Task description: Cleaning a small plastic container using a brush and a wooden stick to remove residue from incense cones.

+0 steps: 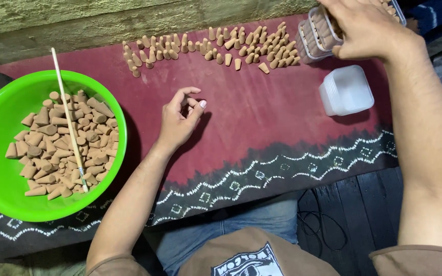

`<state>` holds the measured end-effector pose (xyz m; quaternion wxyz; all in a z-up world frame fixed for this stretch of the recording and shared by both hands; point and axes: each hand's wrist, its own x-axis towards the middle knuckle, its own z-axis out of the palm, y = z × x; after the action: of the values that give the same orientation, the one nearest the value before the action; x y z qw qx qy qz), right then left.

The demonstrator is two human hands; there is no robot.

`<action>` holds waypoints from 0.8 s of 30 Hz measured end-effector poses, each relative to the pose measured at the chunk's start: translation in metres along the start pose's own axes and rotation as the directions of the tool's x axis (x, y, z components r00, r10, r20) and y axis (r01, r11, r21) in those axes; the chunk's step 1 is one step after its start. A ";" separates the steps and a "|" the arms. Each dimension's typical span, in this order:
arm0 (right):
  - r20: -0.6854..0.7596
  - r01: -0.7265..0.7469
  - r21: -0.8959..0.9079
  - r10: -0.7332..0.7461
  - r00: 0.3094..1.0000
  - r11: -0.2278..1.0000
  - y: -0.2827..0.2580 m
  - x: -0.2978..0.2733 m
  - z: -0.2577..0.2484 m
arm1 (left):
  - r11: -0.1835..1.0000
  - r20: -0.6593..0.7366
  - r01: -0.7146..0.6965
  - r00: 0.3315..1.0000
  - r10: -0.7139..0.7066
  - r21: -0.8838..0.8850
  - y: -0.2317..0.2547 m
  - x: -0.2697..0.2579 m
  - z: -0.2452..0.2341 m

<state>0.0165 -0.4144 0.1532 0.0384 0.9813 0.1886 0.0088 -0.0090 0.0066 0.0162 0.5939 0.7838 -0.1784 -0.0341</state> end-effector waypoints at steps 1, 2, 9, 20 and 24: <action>0.001 0.001 0.000 -0.001 1.000 1.000 0.005 -0.002 0.006 | 1.000 0.000 0.002 1.000 -0.002 -0.001 -0.001 0.001 0.000; -0.039 0.020 0.014 -0.019 0.999 1.000 0.009 -0.005 0.013 | 1.000 0.001 -0.013 1.000 0.013 0.002 -0.002 0.000 0.000; -0.289 -0.122 0.237 0.190 0.938 0.964 -0.055 -0.073 0.002 | 1.000 0.013 -0.011 1.000 0.011 -0.029 -0.003 -0.001 0.000; -0.035 -0.562 0.284 0.594 0.804 0.777 -0.059 -0.133 0.062 | 0.999 0.013 -0.053 0.999 0.053 0.013 -0.001 -0.002 0.001; -0.179 -0.410 0.334 0.484 0.857 0.849 -0.040 -0.141 0.085 | 0.997 0.000 -0.081 0.997 0.081 -0.007 -0.012 -0.003 0.002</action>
<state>-0.1269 -0.4356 0.0644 -0.1308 0.9835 -0.0443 0.1171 -0.0095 0.0079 0.0042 0.5976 0.7737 -0.2099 -0.0108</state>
